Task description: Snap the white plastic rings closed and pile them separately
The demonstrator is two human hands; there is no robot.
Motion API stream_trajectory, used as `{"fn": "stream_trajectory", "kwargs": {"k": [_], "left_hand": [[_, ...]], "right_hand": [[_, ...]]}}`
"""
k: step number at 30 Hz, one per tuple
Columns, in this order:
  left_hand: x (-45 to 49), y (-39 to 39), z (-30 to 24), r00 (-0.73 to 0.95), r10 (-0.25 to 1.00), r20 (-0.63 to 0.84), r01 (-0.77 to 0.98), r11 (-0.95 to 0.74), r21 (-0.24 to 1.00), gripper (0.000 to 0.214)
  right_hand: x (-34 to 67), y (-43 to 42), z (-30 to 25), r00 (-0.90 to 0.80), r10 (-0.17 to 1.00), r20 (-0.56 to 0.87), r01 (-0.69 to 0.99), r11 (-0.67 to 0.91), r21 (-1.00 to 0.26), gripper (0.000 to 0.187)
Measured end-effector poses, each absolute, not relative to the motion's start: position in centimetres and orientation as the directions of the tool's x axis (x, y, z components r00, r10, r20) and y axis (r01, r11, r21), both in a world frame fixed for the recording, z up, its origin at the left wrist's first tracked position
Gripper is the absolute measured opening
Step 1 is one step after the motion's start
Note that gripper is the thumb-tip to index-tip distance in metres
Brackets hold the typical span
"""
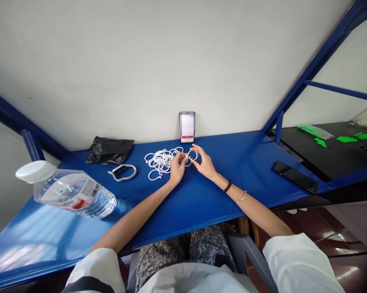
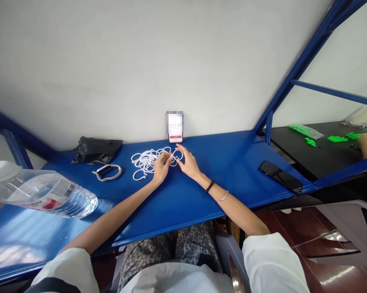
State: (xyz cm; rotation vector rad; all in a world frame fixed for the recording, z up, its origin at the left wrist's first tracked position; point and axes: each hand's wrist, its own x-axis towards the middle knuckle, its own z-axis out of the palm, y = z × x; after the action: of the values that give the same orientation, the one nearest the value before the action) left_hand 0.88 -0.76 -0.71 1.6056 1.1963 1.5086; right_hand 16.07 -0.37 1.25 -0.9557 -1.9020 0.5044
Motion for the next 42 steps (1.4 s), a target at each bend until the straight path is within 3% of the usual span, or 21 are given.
{"fn": "stream_trajectory", "kwargs": {"k": [10,17,27,32,39,42], "left_hand": [[0.73,-0.55,-1.02,-0.064,0.919,0.389,0.15,-0.377,0.914,0.019],[1.11,-0.93,-0.62,0.04,0.916,0.4,0.175,-0.4,0.9,0.026],[1.02,-0.83,-0.72,0.064,0.913,0.402,0.193,-0.407,0.893,0.034],[0.8,-0.56,-1.13,0.031,0.911,0.41,0.161,-0.41,0.898,0.035],[0.79,-0.6,-1.1,-0.07,0.897,0.436,0.16,-0.421,0.893,0.029],[0.83,-0.72,-0.87,-0.106,0.897,0.428,0.162,-0.41,0.898,0.018]], "right_hand": [[16.09,-0.26,1.1,-0.268,0.811,0.52,0.361,0.585,-0.726,0.062],[15.94,0.14,0.67,-0.182,0.842,0.508,0.411,0.534,-0.738,0.055],[15.53,-0.09,0.78,-0.173,0.801,0.573,0.37,0.592,-0.716,0.052],[15.56,-0.3,1.28,-0.156,0.846,0.509,0.378,0.527,-0.761,0.019],[15.54,-0.18,0.95,-0.201,0.887,0.415,0.416,0.461,-0.784,0.015],[15.35,-0.3,1.01,-0.206,0.917,0.341,0.307,0.392,-0.867,0.019]]}}
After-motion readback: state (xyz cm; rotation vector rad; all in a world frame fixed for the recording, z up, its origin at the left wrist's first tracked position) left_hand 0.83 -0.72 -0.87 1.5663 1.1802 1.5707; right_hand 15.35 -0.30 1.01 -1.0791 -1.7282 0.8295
